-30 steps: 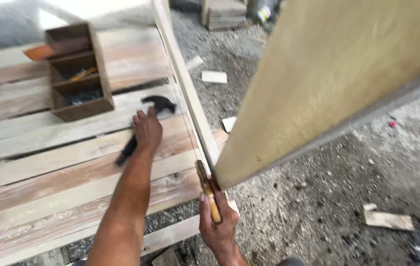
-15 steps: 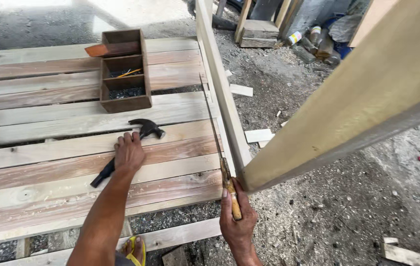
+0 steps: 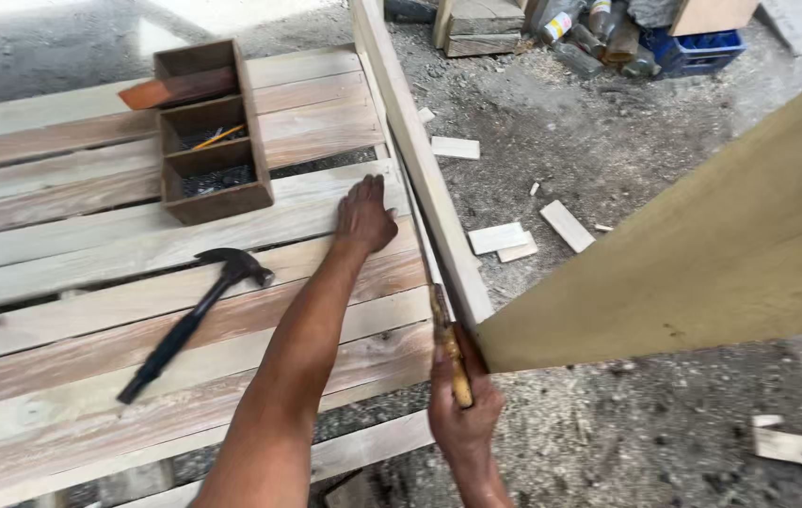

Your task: The person sits on a wooden frame structure and hammers nails into its planks, taking nails from a divided wooden box and positioning them before striking with a hammer. Near the end, the person picks up a hand saw and saws a piece of wood.

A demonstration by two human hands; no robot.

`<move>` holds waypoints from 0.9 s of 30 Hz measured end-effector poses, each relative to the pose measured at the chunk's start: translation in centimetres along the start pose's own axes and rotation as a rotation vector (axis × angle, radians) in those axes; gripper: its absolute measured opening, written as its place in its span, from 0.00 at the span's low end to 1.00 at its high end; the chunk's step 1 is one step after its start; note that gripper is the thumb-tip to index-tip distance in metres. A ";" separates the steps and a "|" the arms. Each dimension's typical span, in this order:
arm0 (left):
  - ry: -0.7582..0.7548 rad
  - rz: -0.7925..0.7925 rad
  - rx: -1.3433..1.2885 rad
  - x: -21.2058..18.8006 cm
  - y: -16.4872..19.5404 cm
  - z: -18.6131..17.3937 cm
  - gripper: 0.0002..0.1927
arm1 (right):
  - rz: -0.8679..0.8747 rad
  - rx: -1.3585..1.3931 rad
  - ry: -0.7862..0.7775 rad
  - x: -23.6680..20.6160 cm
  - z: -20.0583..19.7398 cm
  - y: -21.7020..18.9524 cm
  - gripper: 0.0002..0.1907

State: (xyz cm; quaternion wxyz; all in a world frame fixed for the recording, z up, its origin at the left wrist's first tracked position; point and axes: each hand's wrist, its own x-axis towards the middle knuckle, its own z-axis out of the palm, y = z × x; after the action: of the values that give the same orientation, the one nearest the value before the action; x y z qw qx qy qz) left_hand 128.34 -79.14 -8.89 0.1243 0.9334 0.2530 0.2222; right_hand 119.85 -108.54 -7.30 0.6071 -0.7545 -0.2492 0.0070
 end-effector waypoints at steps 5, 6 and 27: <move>-0.407 -0.104 0.127 2.2 2.3 0.5 0.41 | -0.097 -0.066 0.027 0.2 -0.6 -0.1 0.19; -0.410 -0.093 0.116 2.7 1.9 0.3 0.41 | -0.025 -0.053 0.004 0.4 -0.5 -0.1 0.19; -0.567 -0.276 -0.265 7.8 0.7 -4.8 0.23 | -0.056 -0.069 -0.030 1.4 -1.6 -4.2 0.21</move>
State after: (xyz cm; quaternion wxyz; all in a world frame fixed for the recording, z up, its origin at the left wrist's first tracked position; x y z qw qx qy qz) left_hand 132.38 -75.05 -1.67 0.3388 0.8907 0.3013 -0.0340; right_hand 120.05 -108.89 -2.63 0.5768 -0.7676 -0.2793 -0.0071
